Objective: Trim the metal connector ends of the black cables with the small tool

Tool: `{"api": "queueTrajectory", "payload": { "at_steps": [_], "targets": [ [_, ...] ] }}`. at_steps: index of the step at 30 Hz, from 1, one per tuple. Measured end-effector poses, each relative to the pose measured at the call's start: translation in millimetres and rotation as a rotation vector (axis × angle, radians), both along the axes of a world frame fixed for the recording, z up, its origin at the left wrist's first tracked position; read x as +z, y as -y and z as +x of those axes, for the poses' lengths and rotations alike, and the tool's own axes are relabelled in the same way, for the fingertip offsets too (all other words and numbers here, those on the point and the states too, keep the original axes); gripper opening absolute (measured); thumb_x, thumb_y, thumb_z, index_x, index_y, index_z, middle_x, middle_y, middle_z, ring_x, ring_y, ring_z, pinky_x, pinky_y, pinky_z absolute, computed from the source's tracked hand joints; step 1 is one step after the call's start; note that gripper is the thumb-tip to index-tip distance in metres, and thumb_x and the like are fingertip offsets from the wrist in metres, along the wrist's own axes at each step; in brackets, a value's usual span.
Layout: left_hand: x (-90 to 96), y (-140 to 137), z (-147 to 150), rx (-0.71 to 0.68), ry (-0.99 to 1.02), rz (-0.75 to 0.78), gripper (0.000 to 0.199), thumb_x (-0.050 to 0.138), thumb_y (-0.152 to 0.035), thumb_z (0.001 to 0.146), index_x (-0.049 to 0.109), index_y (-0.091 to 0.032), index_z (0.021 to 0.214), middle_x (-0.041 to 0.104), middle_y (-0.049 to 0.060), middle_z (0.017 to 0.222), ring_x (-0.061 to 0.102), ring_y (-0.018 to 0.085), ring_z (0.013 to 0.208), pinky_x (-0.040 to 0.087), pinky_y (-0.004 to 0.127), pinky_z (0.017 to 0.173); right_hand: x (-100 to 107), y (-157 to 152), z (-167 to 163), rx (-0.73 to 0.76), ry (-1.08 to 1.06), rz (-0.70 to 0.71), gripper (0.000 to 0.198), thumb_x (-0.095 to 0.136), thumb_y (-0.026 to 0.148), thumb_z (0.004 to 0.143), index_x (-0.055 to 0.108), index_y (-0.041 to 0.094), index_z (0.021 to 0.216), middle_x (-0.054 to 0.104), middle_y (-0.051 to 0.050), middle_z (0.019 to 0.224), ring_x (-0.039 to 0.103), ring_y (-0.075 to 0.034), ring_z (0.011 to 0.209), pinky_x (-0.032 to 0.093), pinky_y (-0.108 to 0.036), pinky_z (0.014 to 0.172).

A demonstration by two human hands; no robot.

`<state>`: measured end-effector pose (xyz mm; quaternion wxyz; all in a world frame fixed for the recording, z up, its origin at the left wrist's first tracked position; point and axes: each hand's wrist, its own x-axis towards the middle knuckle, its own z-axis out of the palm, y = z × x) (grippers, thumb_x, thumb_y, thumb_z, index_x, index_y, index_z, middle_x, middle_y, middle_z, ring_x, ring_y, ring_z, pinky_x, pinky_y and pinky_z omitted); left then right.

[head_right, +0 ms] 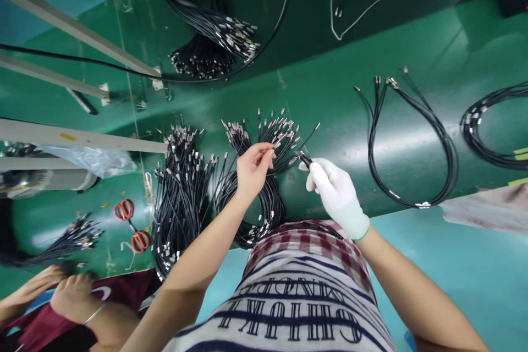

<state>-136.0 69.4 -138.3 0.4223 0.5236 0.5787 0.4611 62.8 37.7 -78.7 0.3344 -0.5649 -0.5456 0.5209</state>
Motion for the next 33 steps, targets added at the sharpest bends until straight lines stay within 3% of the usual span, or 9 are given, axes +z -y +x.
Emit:
{"api": "queueTrajectory", "payload": {
  "at_steps": [2, 5, 6, 10, 16, 20, 24, 28, 33],
  "targets": [
    [-2.2, 9, -6, -0.162, -0.073, 0.011, 0.019, 0.054, -0.026, 0.092, 0.068, -0.018, 0.102, 0.07, 0.005, 0.091, 0.065, 0.014, 0.078, 0.053, 0.027, 0.074, 2, 0, -3, 0.02, 0.011, 0.011, 0.044, 0.04, 0.048, 0.1, 0.067, 0.014, 0.104, 0.057, 0.0, 0.064, 0.046, -0.01, 0.056, 0.039, -0.024, 0.057],
    [-22.6, 9, -19, -0.426, -0.418, 0.068, 0.023, 0.05, -0.012, 0.09, 0.071, -0.02, 0.093, 0.069, 0.005, 0.097, 0.063, 0.018, 0.096, 0.049, 0.034, 0.091, 4, 3, -2, 0.028, 0.017, 0.024, 0.044, 0.04, 0.048, 0.1, 0.067, 0.014, 0.104, 0.058, 0.0, 0.065, 0.046, -0.01, 0.056, 0.039, -0.024, 0.057],
    [-31.3, 7, -25, -0.425, -0.539, 0.08, 0.027, 0.047, -0.007, 0.089, 0.072, -0.019, 0.092, 0.068, 0.007, 0.097, 0.061, 0.02, 0.097, 0.048, 0.036, 0.093, 5, 4, -1, 0.025, 0.018, 0.025, 0.044, 0.04, 0.048, 0.1, 0.067, 0.014, 0.105, 0.058, 0.0, 0.065, 0.047, -0.01, 0.057, 0.039, -0.024, 0.057],
    [-58.5, -8, -42, -0.179, -0.8, 0.119, 0.026, 0.046, -0.009, 0.089, 0.067, -0.014, 0.102, 0.06, 0.012, 0.101, 0.053, 0.025, 0.1, 0.045, 0.04, 0.094, 2, 8, 5, -0.004, 0.025, 0.017, 0.044, 0.041, 0.049, 0.099, 0.067, 0.014, 0.107, 0.058, 0.0, 0.066, 0.047, -0.01, 0.058, 0.04, -0.024, 0.058],
    [-67.7, -28, -32, -0.08, -0.955, 0.062, 0.026, 0.062, -0.025, 0.087, 0.06, -0.016, 0.112, 0.055, 0.013, 0.11, 0.049, 0.03, 0.107, 0.043, 0.043, 0.09, -5, 10, 4, -0.012, 0.025, -0.006, 0.045, 0.041, 0.049, 0.099, 0.067, 0.014, 0.106, 0.059, 0.0, 0.065, 0.047, -0.01, 0.058, 0.039, -0.024, 0.058],
    [-68.8, -37, -27, -0.038, -0.856, 0.023, 0.012, 0.06, -0.017, 0.086, 0.063, -0.018, 0.097, 0.059, 0.009, 0.094, 0.054, 0.026, 0.096, 0.043, 0.04, 0.085, -7, 9, 3, -0.008, 0.022, -0.009, 0.045, 0.041, 0.049, 0.099, 0.067, 0.014, 0.106, 0.058, 0.0, 0.065, 0.047, -0.011, 0.057, 0.039, -0.025, 0.058],
    [-60.0, -37, -30, 0.037, -0.554, 0.12, 0.002, 0.061, -0.016, 0.084, 0.063, -0.017, 0.084, 0.058, 0.004, 0.082, 0.055, 0.018, 0.08, 0.047, 0.032, 0.08, -7, 6, 4, -0.003, 0.023, -0.002, 0.045, 0.041, 0.049, 0.099, 0.067, 0.014, 0.104, 0.058, -0.001, 0.065, 0.048, -0.011, 0.058, 0.039, -0.024, 0.057],
    [-31.1, -21, -32, 0.026, -0.19, 0.072, 0.009, 0.059, -0.024, 0.086, 0.064, -0.017, 0.09, 0.064, 0.004, 0.086, 0.06, 0.013, 0.076, 0.049, 0.025, 0.073, -5, 1, -1, 0.011, 0.046, 0.003, 0.044, 0.04, 0.049, 0.099, 0.067, 0.014, 0.1, 0.058, -0.001, 0.065, 0.048, -0.011, 0.058, 0.04, -0.025, 0.058],
    [12.3, 21, -35, 0.025, -0.041, 0.042, 0.022, 0.058, -0.027, 0.089, 0.069, -0.017, 0.105, 0.068, 0.006, 0.092, 0.062, 0.012, 0.077, 0.049, 0.023, 0.071, 0, -5, -14, 0.08, 0.095, 0.084, 0.04, 0.04, 0.046, 0.1, 0.06, 0.017, 0.081, 0.059, 0.0, 0.067, 0.05, -0.011, 0.06, 0.04, -0.025, 0.064]
  ]
}}
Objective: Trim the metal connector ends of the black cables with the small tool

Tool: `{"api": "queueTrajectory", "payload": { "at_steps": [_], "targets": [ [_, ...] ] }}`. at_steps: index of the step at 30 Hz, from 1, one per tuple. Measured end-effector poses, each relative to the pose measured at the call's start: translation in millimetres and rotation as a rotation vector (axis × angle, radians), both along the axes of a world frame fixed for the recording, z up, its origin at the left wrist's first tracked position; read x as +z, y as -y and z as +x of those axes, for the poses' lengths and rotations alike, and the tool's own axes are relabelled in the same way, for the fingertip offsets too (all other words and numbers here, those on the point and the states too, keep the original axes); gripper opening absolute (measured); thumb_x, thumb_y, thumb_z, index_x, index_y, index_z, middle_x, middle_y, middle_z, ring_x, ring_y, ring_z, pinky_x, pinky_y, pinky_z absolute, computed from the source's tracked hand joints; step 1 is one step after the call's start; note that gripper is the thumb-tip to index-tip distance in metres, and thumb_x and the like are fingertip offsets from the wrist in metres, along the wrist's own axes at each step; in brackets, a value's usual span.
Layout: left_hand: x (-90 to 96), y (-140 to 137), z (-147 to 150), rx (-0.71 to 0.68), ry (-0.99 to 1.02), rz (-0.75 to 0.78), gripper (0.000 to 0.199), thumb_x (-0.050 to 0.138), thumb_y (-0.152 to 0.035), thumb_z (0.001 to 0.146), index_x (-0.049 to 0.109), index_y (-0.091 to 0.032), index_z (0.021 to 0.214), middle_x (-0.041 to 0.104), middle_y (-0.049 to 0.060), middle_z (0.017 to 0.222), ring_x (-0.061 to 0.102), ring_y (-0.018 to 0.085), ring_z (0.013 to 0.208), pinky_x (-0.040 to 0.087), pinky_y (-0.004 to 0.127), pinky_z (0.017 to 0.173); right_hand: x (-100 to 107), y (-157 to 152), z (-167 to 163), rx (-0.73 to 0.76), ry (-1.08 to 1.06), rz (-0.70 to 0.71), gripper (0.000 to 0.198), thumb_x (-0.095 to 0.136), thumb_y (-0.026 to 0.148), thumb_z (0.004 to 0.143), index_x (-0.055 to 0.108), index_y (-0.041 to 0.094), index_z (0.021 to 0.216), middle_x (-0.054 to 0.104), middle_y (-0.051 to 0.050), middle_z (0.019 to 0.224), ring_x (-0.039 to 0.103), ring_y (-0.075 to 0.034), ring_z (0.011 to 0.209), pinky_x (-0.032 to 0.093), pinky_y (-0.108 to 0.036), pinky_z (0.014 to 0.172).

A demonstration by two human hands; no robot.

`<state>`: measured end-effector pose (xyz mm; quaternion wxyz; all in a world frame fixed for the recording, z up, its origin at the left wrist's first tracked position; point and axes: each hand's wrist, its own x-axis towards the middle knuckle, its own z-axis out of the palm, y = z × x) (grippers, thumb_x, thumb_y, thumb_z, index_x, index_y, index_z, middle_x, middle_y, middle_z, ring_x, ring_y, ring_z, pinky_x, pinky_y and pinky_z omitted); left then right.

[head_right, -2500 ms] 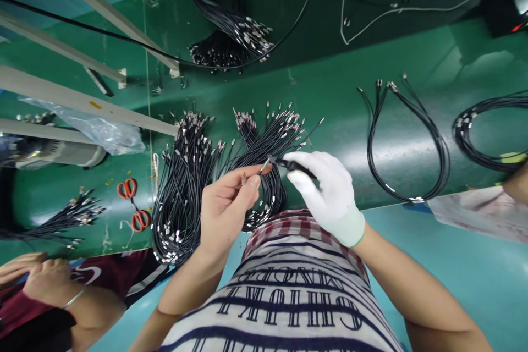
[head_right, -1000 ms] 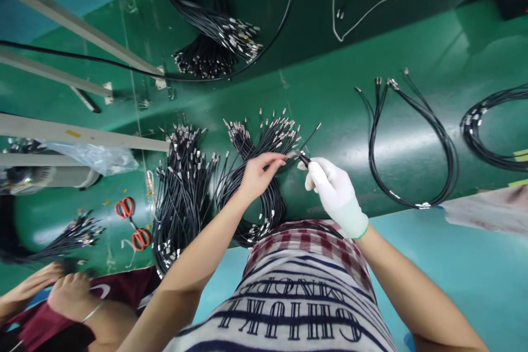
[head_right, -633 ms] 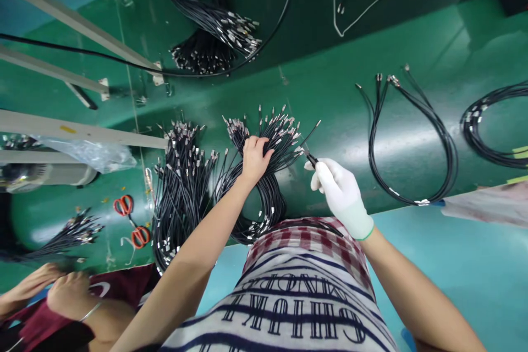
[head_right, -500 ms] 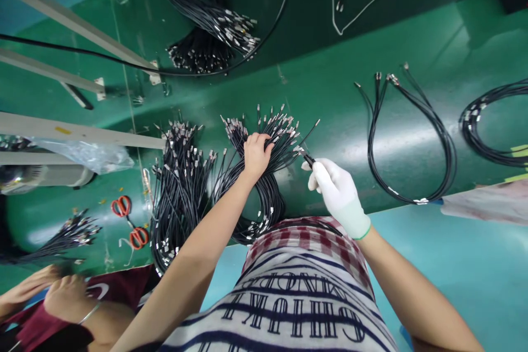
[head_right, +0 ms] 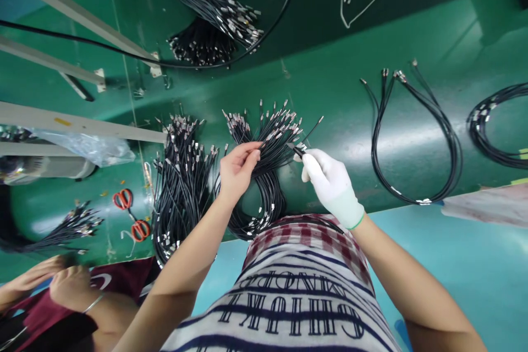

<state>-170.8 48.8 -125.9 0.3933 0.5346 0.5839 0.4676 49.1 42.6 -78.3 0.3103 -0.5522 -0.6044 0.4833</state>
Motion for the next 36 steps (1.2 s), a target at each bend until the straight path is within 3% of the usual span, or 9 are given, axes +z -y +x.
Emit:
{"api": "queueTrajectory", "payload": {
  "at_steps": [5, 11, 14, 18, 19, 23, 28, 33, 36],
  "targets": [
    [20.7, 28, -3, 0.002, -0.069, 0.075, 0.021, 0.057, -0.027, 0.092, 0.072, -0.02, 0.106, 0.067, 0.004, 0.085, 0.06, 0.011, 0.075, 0.049, 0.024, 0.072, 5, -2, -15, 0.128, 0.059, 0.023, 0.036, 0.039, 0.043, 0.1, 0.063, 0.018, 0.09, 0.059, 0.001, 0.066, 0.051, -0.011, 0.06, 0.039, -0.026, 0.064],
    [22.5, 43, 2, 0.023, -0.019, 0.098, 0.02, 0.058, -0.024, 0.092, 0.072, -0.021, 0.106, 0.067, 0.004, 0.089, 0.06, 0.011, 0.076, 0.048, 0.023, 0.07, 1, -2, -25, 0.222, 0.148, 0.057, 0.04, 0.038, 0.045, 0.1, 0.063, 0.018, 0.083, 0.058, 0.001, 0.062, 0.053, -0.012, 0.06, 0.038, -0.026, 0.065],
    [17.3, 40, 10, 0.001, -0.014, 0.082, 0.019, 0.057, -0.024, 0.092, 0.071, -0.019, 0.104, 0.068, 0.005, 0.091, 0.061, 0.012, 0.078, 0.048, 0.023, 0.07, -2, -1, -21, 0.204, 0.057, 0.053, 0.04, 0.037, 0.045, 0.101, 0.065, 0.017, 0.092, 0.057, 0.002, 0.062, 0.051, -0.011, 0.058, 0.038, -0.025, 0.062],
    [-12.2, 3, -2, -0.101, -0.136, 0.136, 0.018, 0.056, -0.025, 0.092, 0.07, -0.018, 0.101, 0.067, 0.008, 0.103, 0.061, 0.016, 0.1, 0.049, 0.028, 0.087, -1, -1, -11, 0.14, 0.035, 0.063, 0.04, 0.038, 0.045, 0.101, 0.065, 0.017, 0.094, 0.056, 0.002, 0.062, 0.048, -0.011, 0.056, 0.038, -0.025, 0.06],
    [-23.9, -11, -12, -0.033, -0.21, 0.121, 0.016, 0.058, -0.024, 0.09, 0.069, -0.018, 0.1, 0.065, 0.008, 0.105, 0.06, 0.017, 0.103, 0.048, 0.029, 0.09, -1, -1, -9, 0.149, 0.056, 0.058, 0.04, 0.038, 0.046, 0.1, 0.065, 0.017, 0.092, 0.056, 0.002, 0.062, 0.048, -0.011, 0.056, 0.038, -0.025, 0.06],
    [-73.7, -59, -65, 0.484, -0.417, -0.1, 0.015, 0.067, -0.019, 0.082, 0.06, -0.015, 0.094, 0.059, 0.006, 0.092, 0.056, 0.017, 0.089, 0.045, 0.032, 0.087, -6, 0, -1, 0.111, 0.085, 0.013, 0.043, 0.039, 0.049, 0.099, 0.061, 0.017, 0.079, 0.057, 0.0, 0.064, 0.047, -0.011, 0.056, 0.039, -0.026, 0.058],
    [-104.8, -82, -91, 0.515, -0.372, -0.151, 0.02, 0.071, -0.013, 0.073, 0.052, -0.017, 0.077, 0.049, -0.002, 0.067, 0.052, 0.015, 0.069, 0.045, 0.029, 0.075, -16, 3, 1, 0.091, 0.086, -0.042, 0.045, 0.04, 0.049, 0.099, 0.058, 0.017, 0.072, 0.058, -0.001, 0.065, 0.048, -0.011, 0.058, 0.039, -0.026, 0.059],
    [-85.9, -84, -76, 0.491, -0.24, -0.057, 0.006, 0.055, -0.013, 0.084, 0.051, -0.017, 0.087, 0.056, -0.001, 0.074, 0.056, 0.011, 0.067, 0.047, 0.024, 0.069, -18, 0, -1, 0.096, 0.065, -0.07, 0.042, 0.04, 0.049, 0.099, 0.06, 0.017, 0.079, 0.06, 0.0, 0.067, 0.048, -0.01, 0.058, 0.04, -0.025, 0.059],
    [-60.9, -77, -58, 0.356, 0.02, 0.063, 0.012, 0.052, -0.024, 0.091, 0.054, -0.017, 0.1, 0.061, 0.001, 0.078, 0.06, 0.011, 0.067, 0.051, 0.024, 0.066, -15, -2, -4, 0.106, 0.052, -0.059, 0.044, 0.04, 0.049, 0.099, 0.058, 0.017, 0.075, 0.061, 0.0, 0.068, 0.048, -0.01, 0.058, 0.04, -0.025, 0.06]
  ]
}}
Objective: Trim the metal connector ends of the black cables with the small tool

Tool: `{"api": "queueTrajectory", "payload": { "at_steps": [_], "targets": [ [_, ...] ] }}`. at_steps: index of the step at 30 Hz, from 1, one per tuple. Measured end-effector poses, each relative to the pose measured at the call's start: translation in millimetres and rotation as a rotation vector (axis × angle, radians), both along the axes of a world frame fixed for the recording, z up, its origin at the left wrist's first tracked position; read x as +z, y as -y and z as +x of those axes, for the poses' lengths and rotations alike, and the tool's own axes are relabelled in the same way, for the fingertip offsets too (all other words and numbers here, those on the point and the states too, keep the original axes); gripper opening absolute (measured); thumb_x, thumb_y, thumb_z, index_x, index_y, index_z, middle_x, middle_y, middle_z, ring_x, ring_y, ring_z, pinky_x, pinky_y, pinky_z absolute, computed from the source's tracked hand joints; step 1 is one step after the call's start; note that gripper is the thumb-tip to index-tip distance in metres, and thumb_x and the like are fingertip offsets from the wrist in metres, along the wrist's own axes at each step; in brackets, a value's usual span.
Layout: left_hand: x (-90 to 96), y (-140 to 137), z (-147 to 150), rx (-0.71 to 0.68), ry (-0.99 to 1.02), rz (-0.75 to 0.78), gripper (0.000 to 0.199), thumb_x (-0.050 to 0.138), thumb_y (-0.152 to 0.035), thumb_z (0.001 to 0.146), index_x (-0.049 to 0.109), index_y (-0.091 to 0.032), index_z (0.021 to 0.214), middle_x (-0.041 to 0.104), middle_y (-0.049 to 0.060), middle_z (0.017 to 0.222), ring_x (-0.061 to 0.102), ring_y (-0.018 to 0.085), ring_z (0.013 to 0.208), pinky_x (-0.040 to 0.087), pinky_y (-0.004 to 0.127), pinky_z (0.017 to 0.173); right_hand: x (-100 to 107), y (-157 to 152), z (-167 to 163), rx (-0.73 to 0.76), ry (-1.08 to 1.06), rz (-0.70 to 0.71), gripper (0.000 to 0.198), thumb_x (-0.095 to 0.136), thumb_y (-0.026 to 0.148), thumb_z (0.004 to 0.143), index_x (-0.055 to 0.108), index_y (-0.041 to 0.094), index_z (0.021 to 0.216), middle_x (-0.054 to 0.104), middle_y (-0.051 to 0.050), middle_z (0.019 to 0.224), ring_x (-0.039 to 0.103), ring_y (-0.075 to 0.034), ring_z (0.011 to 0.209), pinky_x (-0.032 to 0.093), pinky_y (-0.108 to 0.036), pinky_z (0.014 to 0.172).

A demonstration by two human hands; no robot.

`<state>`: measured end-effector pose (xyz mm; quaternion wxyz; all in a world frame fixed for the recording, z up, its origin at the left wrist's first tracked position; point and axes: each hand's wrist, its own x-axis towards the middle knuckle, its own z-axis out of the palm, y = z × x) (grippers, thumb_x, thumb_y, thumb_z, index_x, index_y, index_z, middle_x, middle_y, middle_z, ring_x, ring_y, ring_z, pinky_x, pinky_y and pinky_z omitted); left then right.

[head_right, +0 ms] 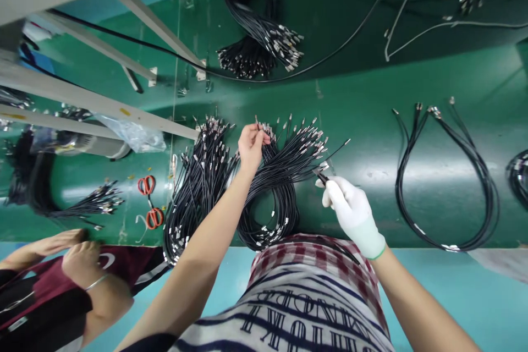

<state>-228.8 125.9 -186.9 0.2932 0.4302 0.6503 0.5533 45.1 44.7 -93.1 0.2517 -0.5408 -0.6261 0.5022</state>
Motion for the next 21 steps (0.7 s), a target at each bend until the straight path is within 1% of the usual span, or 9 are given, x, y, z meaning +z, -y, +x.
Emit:
{"api": "queueTrajectory", "payload": {
  "at_steps": [2, 3, 6, 9, 11, 14, 17, 21],
  "targets": [
    [18.1, 12, 14, -0.127, 0.155, 0.113, 0.023, 0.054, -0.034, 0.092, 0.06, -0.017, 0.106, 0.063, 0.002, 0.08, 0.059, 0.01, 0.065, 0.051, 0.023, 0.064, 4, -1, -4, 0.006, -0.014, 0.015, 0.042, 0.04, 0.048, 0.1, 0.059, 0.018, 0.077, 0.059, 0.001, 0.066, 0.048, -0.01, 0.058, 0.04, -0.024, 0.06],
    [26.9, 20, 21, -0.18, 0.19, 0.134, 0.027, 0.055, -0.037, 0.091, 0.063, -0.017, 0.107, 0.064, 0.003, 0.08, 0.057, 0.009, 0.062, 0.05, 0.023, 0.062, 6, -2, -7, 0.008, -0.021, 0.026, 0.042, 0.04, 0.047, 0.1, 0.059, 0.018, 0.077, 0.059, 0.001, 0.065, 0.048, -0.009, 0.058, 0.04, -0.024, 0.06],
    [49.7, 50, 41, -0.276, 0.137, 0.068, 0.029, 0.058, -0.037, 0.091, 0.07, -0.016, 0.108, 0.065, 0.001, 0.071, 0.053, 0.007, 0.056, 0.047, 0.021, 0.059, 12, -5, -14, 0.01, -0.041, 0.067, 0.043, 0.039, 0.046, 0.1, 0.056, 0.018, 0.072, 0.058, 0.002, 0.065, 0.048, -0.009, 0.058, 0.039, -0.024, 0.06],
    [64.4, 79, 54, -0.275, 0.079, 0.005, 0.024, 0.063, -0.031, 0.088, 0.074, -0.015, 0.101, 0.067, 0.002, 0.068, 0.059, 0.009, 0.06, 0.05, 0.021, 0.061, 15, -7, -17, 0.038, -0.03, 0.105, 0.039, 0.04, 0.044, 0.101, 0.056, 0.019, 0.076, 0.059, 0.003, 0.066, 0.049, -0.008, 0.059, 0.039, -0.023, 0.062],
    [69.0, 92, 59, -0.244, 0.076, -0.016, 0.021, 0.065, -0.028, 0.086, 0.075, -0.015, 0.098, 0.07, 0.003, 0.072, 0.061, 0.009, 0.06, 0.051, 0.021, 0.06, 15, -7, -19, 0.078, -0.004, 0.114, 0.037, 0.041, 0.044, 0.101, 0.057, 0.019, 0.079, 0.059, 0.004, 0.067, 0.051, -0.008, 0.06, 0.039, -0.023, 0.064],
    [69.6, 103, 62, -0.209, 0.078, -0.029, 0.018, 0.066, -0.026, 0.085, 0.076, -0.015, 0.096, 0.073, 0.004, 0.077, 0.062, 0.009, 0.059, 0.051, 0.019, 0.059, 12, -6, -22, 0.144, 0.041, 0.1, 0.038, 0.041, 0.045, 0.1, 0.059, 0.019, 0.08, 0.058, 0.004, 0.064, 0.051, -0.008, 0.059, 0.038, -0.023, 0.062],
    [67.5, 105, 63, -0.191, 0.07, -0.04, 0.018, 0.066, -0.025, 0.085, 0.075, -0.015, 0.096, 0.073, 0.003, 0.079, 0.062, 0.008, 0.059, 0.051, 0.018, 0.057, 5, -6, -26, 0.19, 0.084, 0.086, 0.041, 0.039, 0.047, 0.1, 0.058, 0.019, 0.077, 0.056, 0.004, 0.062, 0.051, -0.009, 0.058, 0.036, -0.024, 0.061],
    [65.9, 103, 61, -0.193, 0.035, -0.05, 0.02, 0.064, -0.027, 0.087, 0.075, -0.015, 0.099, 0.074, 0.005, 0.082, 0.063, 0.01, 0.061, 0.05, 0.02, 0.058, -7, -10, -32, 0.218, 0.097, 0.107, 0.042, 0.038, 0.048, 0.1, 0.057, 0.019, 0.076, 0.056, 0.003, 0.062, 0.051, -0.01, 0.058, 0.036, -0.025, 0.062]
  ]
}}
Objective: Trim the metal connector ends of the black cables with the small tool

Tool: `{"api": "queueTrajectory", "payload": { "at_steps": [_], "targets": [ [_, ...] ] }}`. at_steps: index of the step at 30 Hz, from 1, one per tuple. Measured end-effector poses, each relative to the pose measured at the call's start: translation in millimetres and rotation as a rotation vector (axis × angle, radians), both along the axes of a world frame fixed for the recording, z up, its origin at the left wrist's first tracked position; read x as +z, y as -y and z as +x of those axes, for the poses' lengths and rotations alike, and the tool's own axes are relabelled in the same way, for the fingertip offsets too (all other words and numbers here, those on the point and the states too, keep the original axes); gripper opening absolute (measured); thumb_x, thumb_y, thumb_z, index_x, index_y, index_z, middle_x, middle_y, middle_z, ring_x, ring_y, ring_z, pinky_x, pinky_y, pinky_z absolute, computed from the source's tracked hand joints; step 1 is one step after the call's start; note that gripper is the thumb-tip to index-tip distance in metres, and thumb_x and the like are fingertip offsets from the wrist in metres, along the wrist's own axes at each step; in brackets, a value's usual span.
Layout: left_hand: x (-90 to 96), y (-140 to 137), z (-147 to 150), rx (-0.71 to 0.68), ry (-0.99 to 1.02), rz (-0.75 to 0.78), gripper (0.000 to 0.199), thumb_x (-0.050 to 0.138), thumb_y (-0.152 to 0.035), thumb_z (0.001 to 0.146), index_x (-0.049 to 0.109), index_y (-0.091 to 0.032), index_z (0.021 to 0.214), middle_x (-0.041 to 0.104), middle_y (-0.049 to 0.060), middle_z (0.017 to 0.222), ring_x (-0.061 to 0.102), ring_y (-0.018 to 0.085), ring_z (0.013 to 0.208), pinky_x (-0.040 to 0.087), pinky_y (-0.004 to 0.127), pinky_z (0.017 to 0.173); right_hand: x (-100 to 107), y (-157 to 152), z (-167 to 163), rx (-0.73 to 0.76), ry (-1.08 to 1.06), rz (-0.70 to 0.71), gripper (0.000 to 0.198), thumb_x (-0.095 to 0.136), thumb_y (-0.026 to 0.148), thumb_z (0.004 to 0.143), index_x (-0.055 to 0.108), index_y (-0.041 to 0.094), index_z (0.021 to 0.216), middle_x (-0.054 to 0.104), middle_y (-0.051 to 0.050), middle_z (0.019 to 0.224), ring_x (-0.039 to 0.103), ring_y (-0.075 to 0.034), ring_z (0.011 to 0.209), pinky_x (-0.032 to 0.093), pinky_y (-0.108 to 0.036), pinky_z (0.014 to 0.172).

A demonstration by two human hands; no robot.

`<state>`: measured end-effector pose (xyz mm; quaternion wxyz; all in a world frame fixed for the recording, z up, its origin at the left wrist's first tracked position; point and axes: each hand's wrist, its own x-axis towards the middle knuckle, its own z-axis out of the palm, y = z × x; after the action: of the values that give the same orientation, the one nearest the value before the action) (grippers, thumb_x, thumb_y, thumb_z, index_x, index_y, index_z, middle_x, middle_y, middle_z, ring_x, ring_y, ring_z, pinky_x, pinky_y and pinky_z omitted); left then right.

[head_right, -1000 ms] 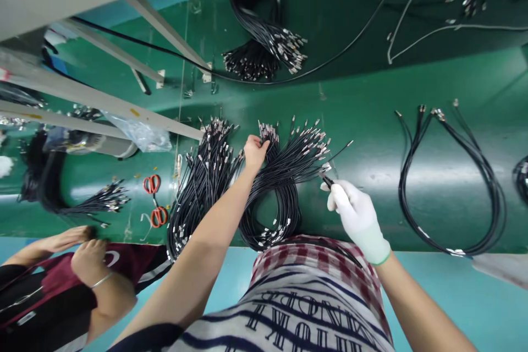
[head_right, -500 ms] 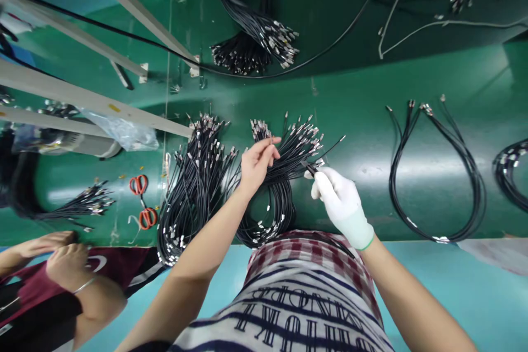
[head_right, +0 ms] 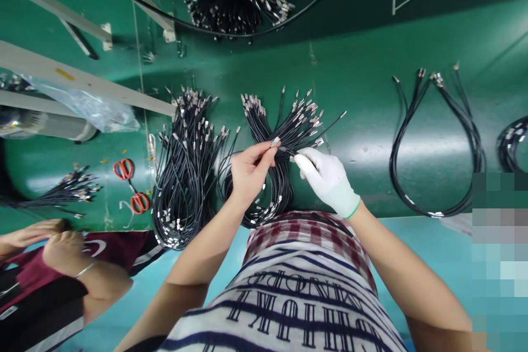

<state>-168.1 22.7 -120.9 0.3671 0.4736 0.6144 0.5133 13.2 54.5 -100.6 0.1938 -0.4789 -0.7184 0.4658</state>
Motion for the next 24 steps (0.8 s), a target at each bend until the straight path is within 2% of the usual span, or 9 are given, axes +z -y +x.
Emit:
{"api": "queueTrajectory", "payload": {
  "at_steps": [5, 10, 12, 15, 17, 19, 20, 22, 24],
  "targets": [
    [0.2, -2, -4, -0.015, -0.028, 0.005, 0.021, 0.063, -0.029, 0.088, 0.075, -0.015, 0.1, 0.074, 0.006, 0.09, 0.068, 0.014, 0.076, 0.053, 0.024, 0.07, -10, -8, -8, 0.011, -0.024, 0.027, 0.043, 0.037, 0.048, 0.1, 0.055, 0.019, 0.075, 0.056, 0.002, 0.065, 0.051, -0.011, 0.061, 0.036, -0.026, 0.064],
    [-3.4, -7, 1, -0.06, 0.079, -0.037, 0.022, 0.061, -0.03, 0.089, 0.074, -0.016, 0.101, 0.074, 0.005, 0.088, 0.062, 0.011, 0.063, 0.051, 0.023, 0.06, -11, -13, -12, 0.036, -0.074, -0.024, 0.044, 0.038, 0.048, 0.1, 0.053, 0.018, 0.071, 0.056, 0.001, 0.065, 0.051, -0.011, 0.061, 0.037, -0.026, 0.064],
    [-12.3, -20, 0, -0.116, 0.188, -0.029, 0.023, 0.06, -0.031, 0.089, 0.073, -0.017, 0.102, 0.073, 0.006, 0.093, 0.062, 0.011, 0.064, 0.052, 0.023, 0.062, -11, -14, -10, -0.013, -0.128, -0.069, 0.044, 0.038, 0.048, 0.1, 0.056, 0.018, 0.074, 0.057, 0.001, 0.065, 0.05, -0.011, 0.06, 0.038, -0.025, 0.063],
    [-36.6, -52, -18, -0.172, 0.229, 0.028, 0.026, 0.06, -0.032, 0.089, 0.068, -0.019, 0.11, 0.07, 0.008, 0.107, 0.067, 0.015, 0.09, 0.053, 0.028, 0.083, -11, -16, -4, -0.089, -0.162, -0.087, 0.04, 0.04, 0.048, 0.1, 0.059, 0.018, 0.082, 0.057, 0.001, 0.063, 0.048, -0.011, 0.058, 0.038, -0.025, 0.061],
    [-57.0, -77, -43, 0.0, 0.083, 0.003, 0.024, 0.06, -0.028, 0.089, 0.064, -0.018, 0.111, 0.066, 0.009, 0.111, 0.064, 0.017, 0.099, 0.05, 0.03, 0.091, -12, -17, 1, -0.099, -0.155, -0.084, 0.04, 0.04, 0.048, 0.099, 0.059, 0.018, 0.081, 0.057, 0.001, 0.064, 0.047, -0.01, 0.057, 0.038, -0.025, 0.06],
    [-77.2, -97, -69, 0.298, -0.171, -0.155, 0.02, 0.064, -0.025, 0.085, 0.061, -0.015, 0.102, 0.063, 0.011, 0.108, 0.062, 0.017, 0.098, 0.048, 0.031, 0.091, -13, -16, 5, -0.102, -0.147, -0.093, 0.042, 0.04, 0.049, 0.099, 0.058, 0.018, 0.077, 0.057, 0.0, 0.065, 0.047, -0.01, 0.057, 0.038, -0.026, 0.059],
    [-86.4, -104, -81, 0.385, -0.254, -0.244, 0.025, 0.07, -0.026, 0.08, 0.059, -0.014, 0.099, 0.062, 0.011, 0.105, 0.061, 0.019, 0.098, 0.047, 0.033, 0.092, -14, -16, 6, -0.106, -0.148, -0.101, 0.043, 0.04, 0.049, 0.099, 0.057, 0.018, 0.075, 0.057, 0.0, 0.065, 0.047, -0.01, 0.057, 0.038, -0.026, 0.059],
    [-101.9, -113, -95, 0.434, -0.301, -0.352, 0.04, 0.083, -0.028, 0.066, 0.056, -0.014, 0.092, 0.061, 0.008, 0.092, 0.06, 0.021, 0.092, 0.046, 0.036, 0.09, -15, -15, 6, -0.108, -0.153, -0.119, 0.045, 0.04, 0.049, 0.099, 0.057, 0.017, 0.072, 0.058, -0.001, 0.067, 0.047, -0.011, 0.057, 0.038, -0.026, 0.059],
    [-112.5, -116, -97, 0.386, -0.256, -0.371, 0.043, 0.086, -0.024, 0.058, 0.054, -0.016, 0.085, 0.058, 0.002, 0.076, 0.06, 0.02, 0.08, 0.047, 0.034, 0.083, -17, -14, 5, -0.105, -0.157, -0.136, 0.046, 0.04, 0.049, 0.099, 0.056, 0.017, 0.07, 0.06, -0.002, 0.069, 0.048, -0.011, 0.058, 0.038, -0.027, 0.06]
  ]
}}
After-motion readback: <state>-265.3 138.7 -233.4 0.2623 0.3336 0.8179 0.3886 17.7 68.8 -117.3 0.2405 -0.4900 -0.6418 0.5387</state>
